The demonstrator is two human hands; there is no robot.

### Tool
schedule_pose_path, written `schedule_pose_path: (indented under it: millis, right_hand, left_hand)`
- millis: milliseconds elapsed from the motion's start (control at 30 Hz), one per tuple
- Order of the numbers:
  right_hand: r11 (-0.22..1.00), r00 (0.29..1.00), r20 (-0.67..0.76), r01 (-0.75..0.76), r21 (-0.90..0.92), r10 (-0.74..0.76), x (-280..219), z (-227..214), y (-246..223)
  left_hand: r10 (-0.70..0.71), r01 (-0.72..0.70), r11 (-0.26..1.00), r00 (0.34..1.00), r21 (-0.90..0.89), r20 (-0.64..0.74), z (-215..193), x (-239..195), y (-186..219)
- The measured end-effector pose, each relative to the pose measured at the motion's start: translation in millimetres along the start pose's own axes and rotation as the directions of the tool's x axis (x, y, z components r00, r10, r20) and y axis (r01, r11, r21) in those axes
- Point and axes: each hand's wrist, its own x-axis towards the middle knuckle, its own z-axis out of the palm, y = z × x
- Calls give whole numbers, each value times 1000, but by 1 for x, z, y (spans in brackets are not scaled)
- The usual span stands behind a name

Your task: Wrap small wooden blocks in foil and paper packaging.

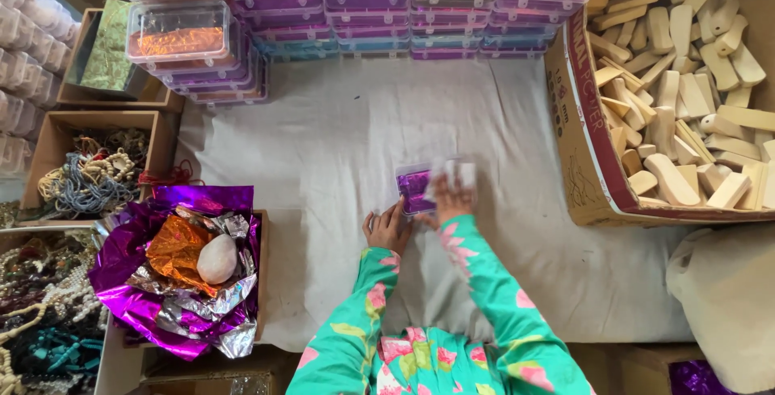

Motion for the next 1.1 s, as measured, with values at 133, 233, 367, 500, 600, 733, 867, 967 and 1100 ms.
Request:
schedule_pose_path:
  millis: [133,233,367,500,600,733,867,967,1100]
  right_hand:
    - [991,935,353,77,-106,-35,-1,-8,-60]
    - [982,981,65,180,54,-184,5,1,-64]
    - [983,982,45,183,19,-184,31,-18,-60]
    - [984,981,113,145,101,-156,19,-24,-64]
    - [979,970,135,197,47,-202,-16,-36,-60]
    - [962,956,116,264,66,-270,-43,-31,-20]
    - [994,986,123,108,25,-111,-51,-18,29]
    - [1000,1000,24,9,-25,-9,-51,-14,36]
    - [1000,998,-58,-7,-17,6,-47,-17,-13]
  left_hand:
    - [27,-30,994,999,110,22,53,-21,-40]
    - [-39,40,988,999,146,-12,83,-37,-64]
    - [13,-16,991,1000,133,18,88,-38,-71]
    - [75,-71,996,994,50,-74,56,-26,-46]
    - [-13,12,997,1000,80,20,41,-20,-35]
    - [-36,38,992,999,119,-18,38,-15,-30]
    - [-29,27,995,1000,96,12,26,-10,-20]
    - [-29,29,995,1000,93,0,25,-9,-17]
    - [-13,11,995,1000,98,17,27,-9,-20]
